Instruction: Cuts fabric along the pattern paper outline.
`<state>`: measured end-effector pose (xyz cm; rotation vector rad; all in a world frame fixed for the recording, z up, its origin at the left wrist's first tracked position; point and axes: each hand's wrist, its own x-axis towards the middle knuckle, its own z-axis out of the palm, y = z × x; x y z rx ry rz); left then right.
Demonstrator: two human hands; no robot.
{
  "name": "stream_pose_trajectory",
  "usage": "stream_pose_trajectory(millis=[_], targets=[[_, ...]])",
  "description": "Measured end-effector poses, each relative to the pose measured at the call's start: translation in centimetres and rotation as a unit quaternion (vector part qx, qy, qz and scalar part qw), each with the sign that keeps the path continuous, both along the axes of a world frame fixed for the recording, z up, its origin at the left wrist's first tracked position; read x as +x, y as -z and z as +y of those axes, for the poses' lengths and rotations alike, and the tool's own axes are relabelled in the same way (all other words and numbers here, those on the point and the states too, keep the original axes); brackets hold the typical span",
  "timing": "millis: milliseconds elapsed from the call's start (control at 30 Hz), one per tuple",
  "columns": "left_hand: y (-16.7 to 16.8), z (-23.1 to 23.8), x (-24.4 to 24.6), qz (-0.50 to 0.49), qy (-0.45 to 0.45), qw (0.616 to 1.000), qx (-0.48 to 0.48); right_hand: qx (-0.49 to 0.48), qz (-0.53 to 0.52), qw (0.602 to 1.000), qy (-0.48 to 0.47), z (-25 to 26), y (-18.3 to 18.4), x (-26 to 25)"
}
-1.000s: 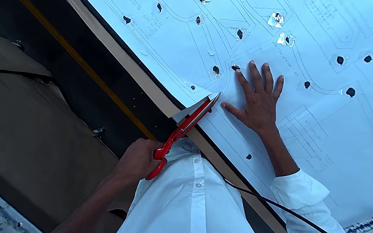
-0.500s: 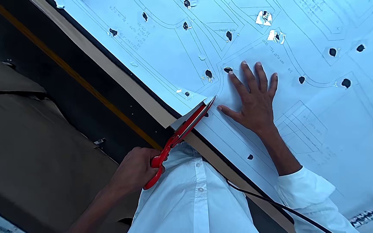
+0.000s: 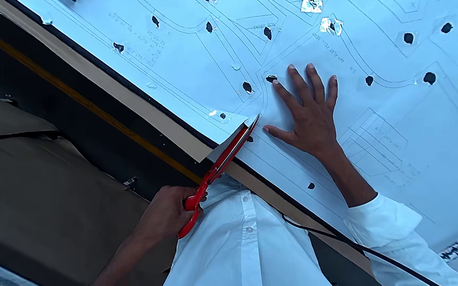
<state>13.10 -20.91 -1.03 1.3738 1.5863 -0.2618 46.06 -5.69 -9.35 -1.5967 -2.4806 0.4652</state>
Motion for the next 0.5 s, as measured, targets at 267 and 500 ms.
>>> stream_pose_trajectory(millis=[267, 500], targets=[[-0.08, 0.55, -0.11, 0.038, 0.019, 0.999, 0.004, -0.002, 0.001, 1.0, 0.0, 0.04, 0.07, -0.05], [-0.25, 0.81, -0.44, 0.013, 0.017, 1.0, 0.018, -0.003, 0.002, 1.0, 0.0, 0.03, 0.04, -0.07]])
